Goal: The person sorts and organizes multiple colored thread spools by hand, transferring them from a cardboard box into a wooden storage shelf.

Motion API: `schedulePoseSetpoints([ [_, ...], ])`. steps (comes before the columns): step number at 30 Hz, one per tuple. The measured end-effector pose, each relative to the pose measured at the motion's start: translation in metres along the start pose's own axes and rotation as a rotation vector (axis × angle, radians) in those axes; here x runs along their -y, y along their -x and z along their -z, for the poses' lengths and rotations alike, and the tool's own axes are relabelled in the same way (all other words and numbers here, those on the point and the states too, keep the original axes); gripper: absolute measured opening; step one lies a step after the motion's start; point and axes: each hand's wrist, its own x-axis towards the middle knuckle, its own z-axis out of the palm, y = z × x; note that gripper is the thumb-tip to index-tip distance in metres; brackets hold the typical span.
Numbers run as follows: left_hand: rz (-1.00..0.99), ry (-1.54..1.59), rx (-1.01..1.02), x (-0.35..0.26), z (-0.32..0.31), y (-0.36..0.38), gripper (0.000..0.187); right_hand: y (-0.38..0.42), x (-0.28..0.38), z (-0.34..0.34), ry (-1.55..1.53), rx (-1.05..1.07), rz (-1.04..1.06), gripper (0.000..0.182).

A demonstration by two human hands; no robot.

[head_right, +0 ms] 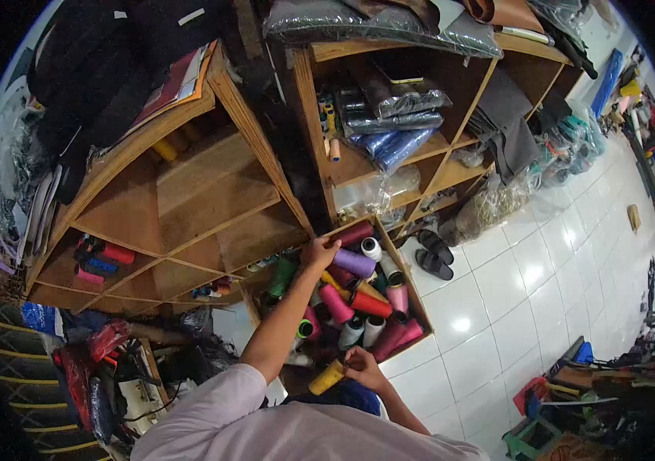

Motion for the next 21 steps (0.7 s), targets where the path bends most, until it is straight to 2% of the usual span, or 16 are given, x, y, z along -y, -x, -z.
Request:
schedulePoseSetpoints([
  [1,0.001,0.001,-0.009,0.000,-0.001,0.002,0.062,-0.003,-0.006,0.005,0.108,0.024,-0.012,0.032],
  [3,-0.046,-0.096,-0.096,0.002,-0.004,0.005,0.060,-0.004,-0.012,0.007,0.087,0.046,-0.007,0.031],
  [5,-0.025,-0.096,-0.101,0.004,-0.006,0.004,0.059,-0.003,-0.006,0.004,0.120,0.042,-0.026,0.031],
  [7,0.029,-0.046,-0.067,0.004,-0.010,0.000,0.052,-0.005,-0.004,0.005,0.156,0.033,-0.040,0.031],
  [11,0.046,0.054,0.003,0.002,0.000,0.006,0.051,-0.009,-0.025,0.016,0.118,0.078,-0.060,0.032],
  [13,0.018,-0.015,-0.098,0.001,-0.003,0.009,0.047,-0.011,-0.023,0.016,0.101,0.083,-0.029,0.032],
  [17,0.042,-0.005,-0.116,-0.001,-0.004,0.013,0.045,-0.013,-0.027,0.018,0.085,0.091,-0.086,0.032],
  [19,-0.099,-0.080,-0.246,0.005,-0.009,0.013,0.047,-0.013,-0.022,0.016,0.116,0.096,-0.023,0.033],
  [21,-0.070,-0.074,-0.218,0.005,-0.011,0.012,0.048,-0.012,-0.015,0.015,0.090,0.106,-0.049,0.033],
])
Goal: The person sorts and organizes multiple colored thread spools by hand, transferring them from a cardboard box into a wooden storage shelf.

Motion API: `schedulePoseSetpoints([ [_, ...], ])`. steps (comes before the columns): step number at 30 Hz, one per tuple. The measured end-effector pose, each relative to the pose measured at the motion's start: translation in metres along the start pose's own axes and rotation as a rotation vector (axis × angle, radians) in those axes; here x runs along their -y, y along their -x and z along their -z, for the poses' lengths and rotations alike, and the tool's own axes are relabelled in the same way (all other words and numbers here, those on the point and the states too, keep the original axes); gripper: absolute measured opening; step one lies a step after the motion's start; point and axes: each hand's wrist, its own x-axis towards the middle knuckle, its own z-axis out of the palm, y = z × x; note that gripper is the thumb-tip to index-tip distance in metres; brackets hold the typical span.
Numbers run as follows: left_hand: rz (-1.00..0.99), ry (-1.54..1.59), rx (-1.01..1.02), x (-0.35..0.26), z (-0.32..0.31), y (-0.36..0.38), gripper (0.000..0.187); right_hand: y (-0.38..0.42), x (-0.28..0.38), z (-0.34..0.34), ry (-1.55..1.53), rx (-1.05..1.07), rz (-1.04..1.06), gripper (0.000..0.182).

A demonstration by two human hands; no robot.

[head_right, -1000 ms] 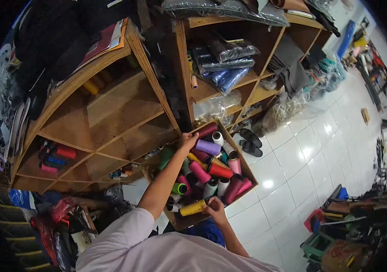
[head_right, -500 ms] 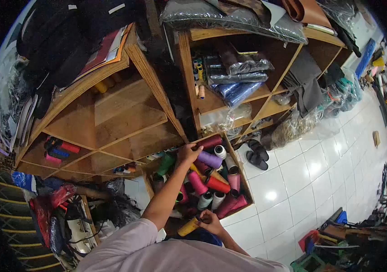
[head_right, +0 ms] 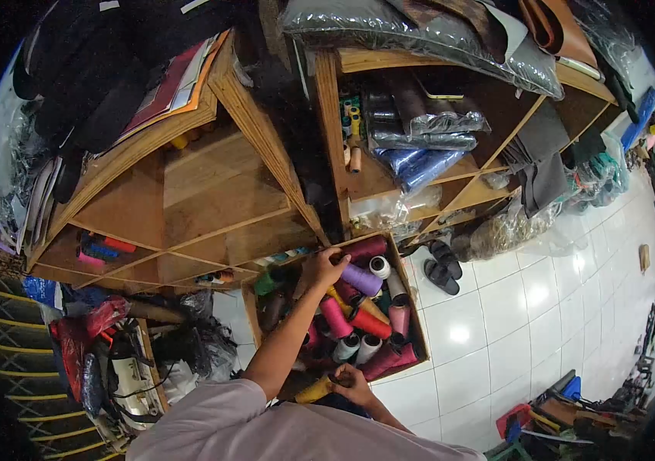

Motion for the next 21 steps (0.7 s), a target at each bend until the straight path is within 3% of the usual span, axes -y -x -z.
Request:
schedulePoseSetpoints([
  [5,0.049,0.126,0.093,-0.012,0.021,0.004,0.045,-0.002,-0.011,0.002,-0.030,-0.001,-0.029,0.034],
  [8,-0.032,0.268,0.082,-0.011,0.025,0.004,0.047,-0.003,-0.015,0.002,0.041,-0.017,0.060,0.034],
  [10,-0.027,0.384,0.106,-0.014,0.029,0.006,0.054,-0.002,-0.016,0.003,-0.035,-0.007,-0.017,0.033],
  [14,-0.074,0.537,0.102,-0.018,0.032,0.013,0.047,-0.001,-0.009,0.003,-0.028,-0.001,-0.046,0.032],
  [16,-0.126,0.782,0.009,-0.025,0.038,0.018,0.043,0.000,0.003,-0.001,0.004,-0.003,-0.012,0.031],
  [19,-0.256,0.843,-0.139,-0.029,0.060,0.037,0.040,-0.001,-0.011,0.004,-0.041,0.002,-0.035,0.031],
  [21,-0.237,0.885,-0.167,-0.020,0.080,0.053,0.038,-0.004,-0.017,0.010,-0.076,0.021,-0.019,0.029],
])
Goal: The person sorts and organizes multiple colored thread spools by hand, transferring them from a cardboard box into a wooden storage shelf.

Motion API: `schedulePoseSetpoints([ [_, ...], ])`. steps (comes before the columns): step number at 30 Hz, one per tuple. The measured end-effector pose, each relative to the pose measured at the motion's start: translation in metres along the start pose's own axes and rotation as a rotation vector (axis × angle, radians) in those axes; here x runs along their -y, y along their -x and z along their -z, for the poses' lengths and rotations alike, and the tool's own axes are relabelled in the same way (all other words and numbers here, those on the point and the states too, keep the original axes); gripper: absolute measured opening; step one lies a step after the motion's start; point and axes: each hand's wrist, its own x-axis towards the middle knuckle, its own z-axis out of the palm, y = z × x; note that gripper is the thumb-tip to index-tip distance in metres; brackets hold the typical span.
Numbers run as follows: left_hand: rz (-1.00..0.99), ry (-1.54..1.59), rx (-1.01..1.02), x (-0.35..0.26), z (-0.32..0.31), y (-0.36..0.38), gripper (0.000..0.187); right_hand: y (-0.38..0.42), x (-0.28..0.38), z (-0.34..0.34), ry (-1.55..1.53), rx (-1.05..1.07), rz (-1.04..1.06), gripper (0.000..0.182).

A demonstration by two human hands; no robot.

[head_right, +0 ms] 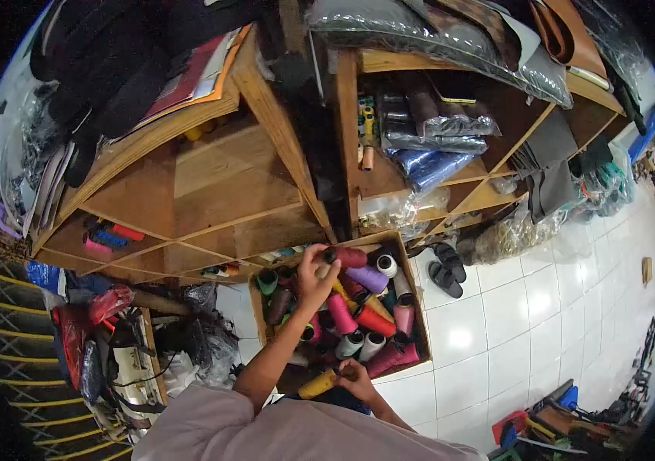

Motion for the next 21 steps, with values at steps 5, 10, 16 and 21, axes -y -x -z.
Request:
schedulePoseSetpoints([
  [5,0.420,0.440,-0.216,-0.061,0.076,0.042,0.045,-0.010,0.043,0.007,-0.388,0.072,-0.208,0.049],
  [10,0.585,0.847,-0.540,-0.037,0.167,0.106,0.035,-0.036,0.075,0.009,-0.599,0.159,-0.284,0.067],
  [16,0.562,1.246,-0.851,-0.042,0.217,0.134,0.036,-0.046,0.091,-0.035,-0.523,0.244,-0.276,0.071],
  [21,0.451,0.939,-0.631,-0.031,0.244,0.134,0.035,-0.047,0.068,-0.055,-0.413,0.268,-0.278,0.064],
])
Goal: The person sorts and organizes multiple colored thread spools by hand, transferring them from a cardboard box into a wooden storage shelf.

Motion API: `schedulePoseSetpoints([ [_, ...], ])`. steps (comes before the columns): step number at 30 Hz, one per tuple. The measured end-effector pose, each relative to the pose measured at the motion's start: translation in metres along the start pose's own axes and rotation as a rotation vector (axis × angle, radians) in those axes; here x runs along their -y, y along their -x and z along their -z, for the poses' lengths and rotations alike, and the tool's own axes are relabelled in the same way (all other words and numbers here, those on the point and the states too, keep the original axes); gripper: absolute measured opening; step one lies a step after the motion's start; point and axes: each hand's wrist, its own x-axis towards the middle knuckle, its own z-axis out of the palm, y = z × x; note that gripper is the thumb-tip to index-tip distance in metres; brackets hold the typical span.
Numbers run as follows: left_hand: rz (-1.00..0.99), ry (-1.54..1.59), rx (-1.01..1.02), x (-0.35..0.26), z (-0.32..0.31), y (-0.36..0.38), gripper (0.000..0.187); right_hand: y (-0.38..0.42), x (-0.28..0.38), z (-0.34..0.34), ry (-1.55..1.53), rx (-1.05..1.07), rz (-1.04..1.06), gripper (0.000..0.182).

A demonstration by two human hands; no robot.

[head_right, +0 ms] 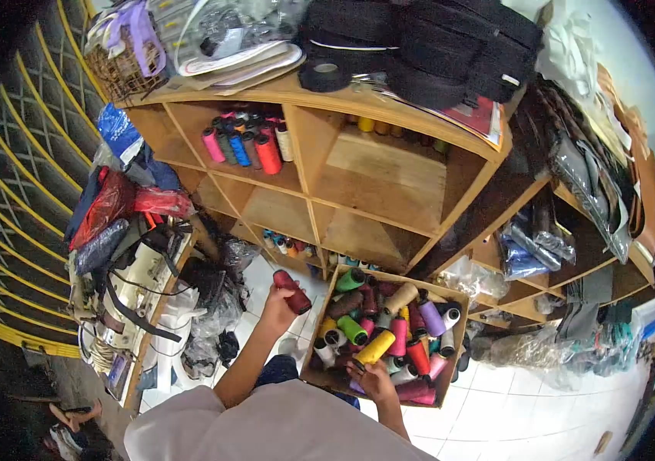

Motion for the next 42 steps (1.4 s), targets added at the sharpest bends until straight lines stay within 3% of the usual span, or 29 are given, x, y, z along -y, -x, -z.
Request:
schedulePoseSetpoints([
  [1,-0.072,-0.109,0.059,-0.009,0.007,-0.009,0.048,-0.002,-0.008,-0.003,0.006,-0.025,0.011,0.061],
  [2,-0.072,-0.107,0.062,-0.012,0.011,-0.017,0.048,-0.006,-0.014,-0.006,0.007,-0.025,0.014,0.061],
  [4,-0.480,-0.402,0.166,-0.035,-0.010,-0.032,0.064,-0.010,-0.025,-0.021,0.035,-0.105,0.061,0.061],
  [6,-0.807,-0.798,0.210,-0.081,-0.022,-0.075,0.061,-0.014,-0.050,-0.030,0.059,-0.173,0.108,0.061],
  [9,-0.902,-0.685,0.335,-0.126,-0.056,-0.123,0.051,-0.031,-0.083,-0.036,-0.010,-0.259,0.151,0.055],
  [12,-1.284,-0.977,0.183,-0.158,-0.083,-0.148,0.055,-0.049,-0.106,-0.067,0.177,-0.285,0.238,0.051],
  [13,-1.269,-0.979,0.184,-0.162,-0.086,-0.161,0.054,-0.045,-0.108,-0.092,0.166,-0.204,0.248,0.047],
  [20,-1.313,-0.904,0.154,-0.158,-0.088,-0.200,0.053,-0.066,-0.135,-0.120,0.222,-0.331,0.316,0.042],
  [22,-1.223,-0.905,0.152,-0.159,-0.087,-0.195,0.053,-0.071,-0.140,-0.127,0.235,-0.350,0.333,0.041],
  [32,-1.113,-0.856,0.220,-0.161,-0.067,-0.214,0.029,-0.078,-0.171,-0.149,0.290,-0.438,0.357,0.040],
  [34,-1.058,-0.866,0.214,-0.160,-0.066,-0.219,0.025,-0.083,-0.175,-0.150,0.381,-0.452,0.349,0.041],
  [36,-1.169,-0.859,0.248,-0.159,-0.063,-0.227,0.024,-0.089,-0.173,-0.159,0.439,-0.438,0.373,0.041],
  [42,-1.092,-0.816,0.214,-0.167,-0.068,-0.224,0.019,-0.107,-0.155,-0.207,0.606,-0.424,0.476,0.045],
])
